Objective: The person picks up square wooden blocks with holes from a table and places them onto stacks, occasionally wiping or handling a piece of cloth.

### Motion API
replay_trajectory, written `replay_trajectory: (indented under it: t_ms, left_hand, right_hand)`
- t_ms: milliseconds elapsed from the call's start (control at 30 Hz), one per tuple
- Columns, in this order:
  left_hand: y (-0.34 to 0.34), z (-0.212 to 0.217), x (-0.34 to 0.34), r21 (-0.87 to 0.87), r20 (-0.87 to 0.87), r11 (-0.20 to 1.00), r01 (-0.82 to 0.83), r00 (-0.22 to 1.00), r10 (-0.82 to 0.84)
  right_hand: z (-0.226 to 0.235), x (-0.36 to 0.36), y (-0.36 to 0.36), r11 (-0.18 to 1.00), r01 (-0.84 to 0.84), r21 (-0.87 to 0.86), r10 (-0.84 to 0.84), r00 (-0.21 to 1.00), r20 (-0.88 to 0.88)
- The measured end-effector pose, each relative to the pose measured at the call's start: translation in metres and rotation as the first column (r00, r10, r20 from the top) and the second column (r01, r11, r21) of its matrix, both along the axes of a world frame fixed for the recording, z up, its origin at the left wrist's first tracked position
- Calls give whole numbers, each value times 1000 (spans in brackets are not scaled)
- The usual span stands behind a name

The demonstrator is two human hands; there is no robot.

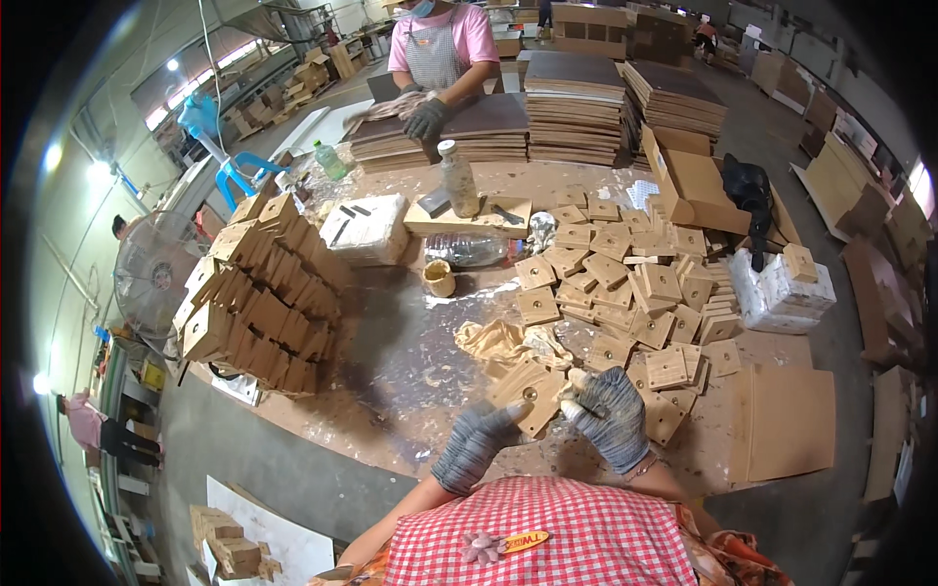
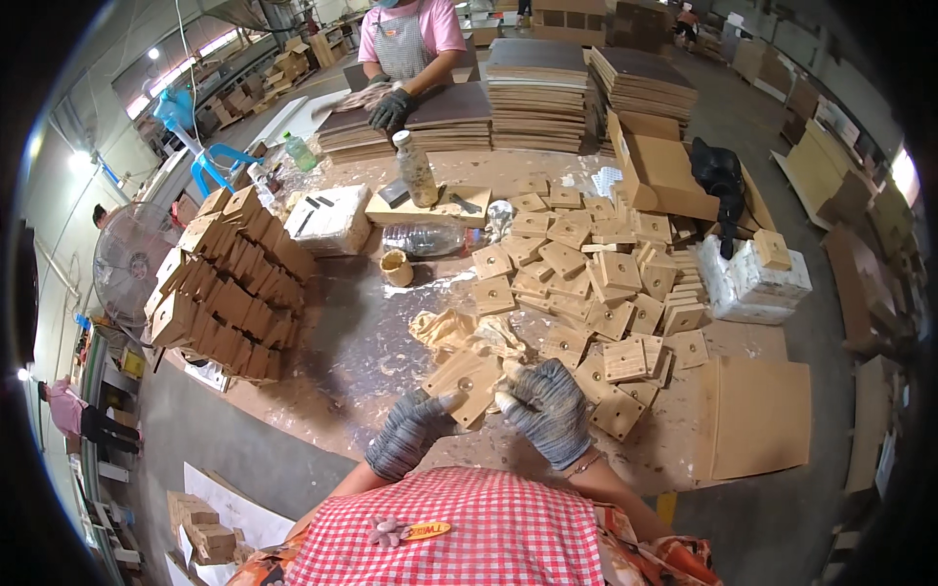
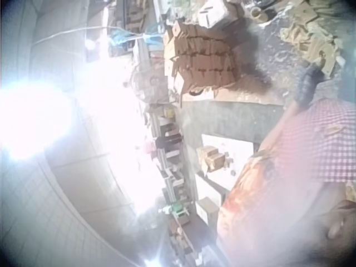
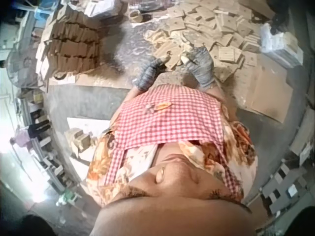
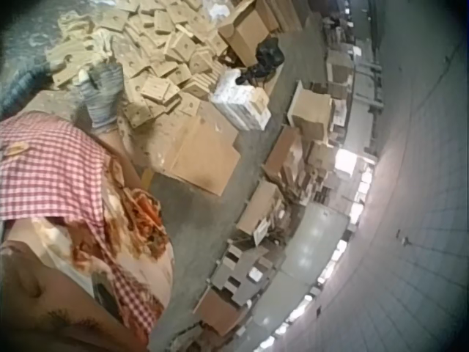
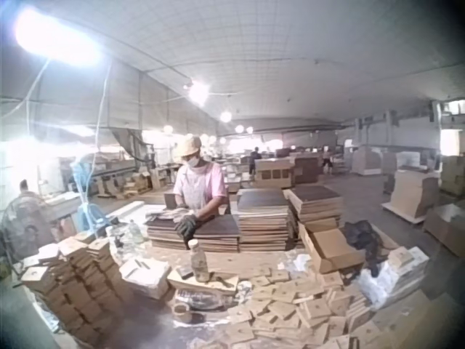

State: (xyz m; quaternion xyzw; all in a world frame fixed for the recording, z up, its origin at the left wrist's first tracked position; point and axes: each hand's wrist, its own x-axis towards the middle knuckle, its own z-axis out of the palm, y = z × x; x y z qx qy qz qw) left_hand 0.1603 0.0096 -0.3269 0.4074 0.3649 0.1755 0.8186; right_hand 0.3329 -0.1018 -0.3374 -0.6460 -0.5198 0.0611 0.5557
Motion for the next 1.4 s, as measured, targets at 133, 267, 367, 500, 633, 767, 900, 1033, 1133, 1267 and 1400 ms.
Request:
replay_trajectory:
  t_ms: [133, 267, 367, 500, 633, 767, 900, 1033, 1133, 1267, 1400]
  left_hand:
    - [6, -11, -7, -60, 28, 997, 43, 999, -41]
    - [4, 10, -6, 46, -40, 998, 52, 998, -50]
    - [10, -2, -10, 197, -92, 968, 153, 986, -137]
    - [2, 1, -3, 253, 1, 960, 123, 992, -127]
    - [-2, 15, 3, 477, 104, 879, 8, 992, -65]
    - [6, 21, -3, 909, -299, 269, 318, 948, -108]
    - [6, 26, -1, 922, -378, 74, 380, 925, -35]
    - [15, 10, -5, 946, -1, 322, 41, 992, -123]
    - [6, -12, -23, 425, 87, 904, 36, 993, -80]
    - [6, -17, -31, 285, 52, 955, 78, 994, -96]
    - [6, -15, -28, 341, -22, 936, 89, 996, -86]
  right_hand:
    - [-19, 12, 5, 997, 69, -26, -74, 955, -288]
    - [-16, 18, 0, 1000, -6, 7, 9, 602, -799]
    - [-30, 3, -1, 990, -119, 69, 116, 450, -885]
    - [-11, -16, -3, 980, -185, 68, 113, 244, -963]
    - [-11, -15, -6, 983, -168, 71, 112, 252, -961]
    - [-4, -15, -6, 991, -121, 50, 78, 236, -969]
    - [6, -12, -6, 983, -157, 98, 131, 213, -968]
    - [11, -10, -11, 983, -182, 36, 114, 439, -891]
    - [15, -10, -8, 990, -135, 30, 105, 594, -798]
    - [19, -11, -8, 984, -86, 159, 173, 693, -700]
    - [10, -7, -14, 990, -140, 20, 142, 979, -146]
